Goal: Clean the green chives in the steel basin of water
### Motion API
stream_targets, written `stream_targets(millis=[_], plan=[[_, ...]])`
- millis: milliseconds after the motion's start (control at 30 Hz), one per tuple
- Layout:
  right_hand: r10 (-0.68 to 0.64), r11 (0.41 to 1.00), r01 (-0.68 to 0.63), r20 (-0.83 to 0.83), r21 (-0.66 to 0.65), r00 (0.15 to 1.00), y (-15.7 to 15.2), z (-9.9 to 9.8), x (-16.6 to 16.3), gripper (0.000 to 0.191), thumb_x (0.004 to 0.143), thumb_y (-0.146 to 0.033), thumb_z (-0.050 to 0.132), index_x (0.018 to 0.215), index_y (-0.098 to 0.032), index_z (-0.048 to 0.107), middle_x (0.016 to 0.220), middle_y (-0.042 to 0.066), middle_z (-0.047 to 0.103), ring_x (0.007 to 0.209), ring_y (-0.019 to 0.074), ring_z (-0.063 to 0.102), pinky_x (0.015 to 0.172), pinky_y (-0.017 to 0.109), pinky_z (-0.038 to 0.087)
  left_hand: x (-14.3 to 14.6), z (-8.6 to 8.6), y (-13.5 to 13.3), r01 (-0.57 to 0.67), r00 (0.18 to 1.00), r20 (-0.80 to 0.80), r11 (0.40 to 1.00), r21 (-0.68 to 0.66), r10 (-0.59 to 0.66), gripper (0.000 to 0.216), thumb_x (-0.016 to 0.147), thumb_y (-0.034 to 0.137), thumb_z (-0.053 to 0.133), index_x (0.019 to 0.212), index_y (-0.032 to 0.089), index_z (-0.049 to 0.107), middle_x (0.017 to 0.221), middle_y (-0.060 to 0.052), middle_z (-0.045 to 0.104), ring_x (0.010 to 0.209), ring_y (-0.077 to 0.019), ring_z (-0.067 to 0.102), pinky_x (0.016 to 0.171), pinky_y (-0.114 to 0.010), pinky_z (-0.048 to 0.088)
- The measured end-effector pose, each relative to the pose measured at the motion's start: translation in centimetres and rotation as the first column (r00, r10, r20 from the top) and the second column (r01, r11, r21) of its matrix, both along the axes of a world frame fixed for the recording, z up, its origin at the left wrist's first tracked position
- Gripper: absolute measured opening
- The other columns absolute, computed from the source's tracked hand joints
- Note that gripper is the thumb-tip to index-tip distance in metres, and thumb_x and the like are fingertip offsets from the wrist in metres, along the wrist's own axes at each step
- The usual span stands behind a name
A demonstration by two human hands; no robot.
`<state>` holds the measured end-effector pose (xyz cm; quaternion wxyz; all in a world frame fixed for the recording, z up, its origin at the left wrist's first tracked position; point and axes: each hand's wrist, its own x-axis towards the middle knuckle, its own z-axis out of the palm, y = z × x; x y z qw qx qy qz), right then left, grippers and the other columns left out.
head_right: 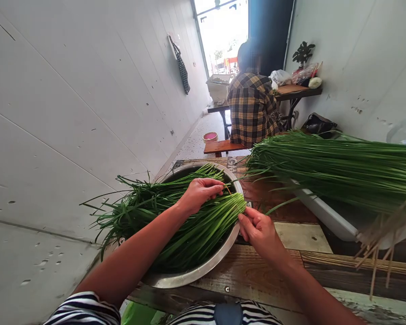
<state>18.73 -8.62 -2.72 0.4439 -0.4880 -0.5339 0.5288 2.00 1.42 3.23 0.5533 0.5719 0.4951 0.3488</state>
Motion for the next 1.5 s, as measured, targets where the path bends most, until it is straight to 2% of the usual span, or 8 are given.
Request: stream_targets(millis=[333,733,967,1200,1500], plan=[[-0.005,1.000,0.005,-0.007,-0.014,1.000,0.04,0.14,-0.01,0.031,0.092,-0.045,0.046,0.074,-0.019,0.045,0.046,-0.008,0.037,0.045,0.0077,0.030,0.046,0.024,0.023,0.02,0.39,-0.25,0.001,1.000,0.008,1.000,-0.017,-0.001,0.013,0.066,0.018,0.067,0.077,0.011,0.073,0.061,-0.001,0.065,0.050,-0.0061,0.047,0.052,-0.020,0.038],[-0.029,1.000,0.029,0.003,-0.013,1.000,-0.18,0.03,-0.06,0.034,0.092,-0.047,0.045,0.071,-0.020,0.043,0.047,-0.008,0.037,0.045,0.0080,0.030,0.046,0.024,0.025,0.01,0.26,-0.37,0.010,1.000,0.011,1.000,-0.007,-0.010,0.017,0.064,0.021,0.070,0.077,0.011,0.075,0.062,-0.002,0.066,0.053,-0.0074,0.047,0.054,-0.021,0.037],[-0.038,0.999,0.038,0.038,-0.002,0.999,-0.19,-0.02,-0.07,0.037,0.092,-0.048,0.043,0.068,-0.020,0.045,0.046,-0.007,0.039,0.044,0.0079,0.031,0.045,0.024,0.025,0.09,-0.37,-0.43,0.019,1.000,-0.007,0.998,0.052,-0.019,0.021,0.065,0.023,0.069,0.082,0.011,0.076,0.065,-0.003,0.069,0.056,-0.0089,0.052,0.057,-0.022,0.039],[-0.036,0.999,0.036,0.047,0.005,0.998,-0.16,0.05,-0.18,0.037,0.092,-0.048,0.042,0.070,-0.020,0.048,0.045,-0.007,0.040,0.044,0.0085,0.033,0.045,0.024,0.027,0.32,-0.35,-0.80,-0.006,1.000,-0.005,0.996,0.093,0.007,0.023,0.066,0.022,0.068,0.085,0.011,0.076,0.068,-0.005,0.071,0.059,-0.0103,0.056,0.056,-0.021,0.040],[-0.039,0.999,0.039,0.034,0.012,0.999,-0.36,0.07,-0.21,0.038,0.092,-0.048,0.042,0.068,-0.020,0.046,0.045,-0.007,0.040,0.045,0.0085,0.033,0.047,0.024,0.028,0.21,-0.34,-0.96,0.009,0.999,-0.034,0.987,0.160,-0.004,0.021,0.067,0.022,0.068,0.084,0.012,0.076,0.075,-0.006,0.073,0.065,-0.0127,0.061,0.062,-0.022,0.046]])
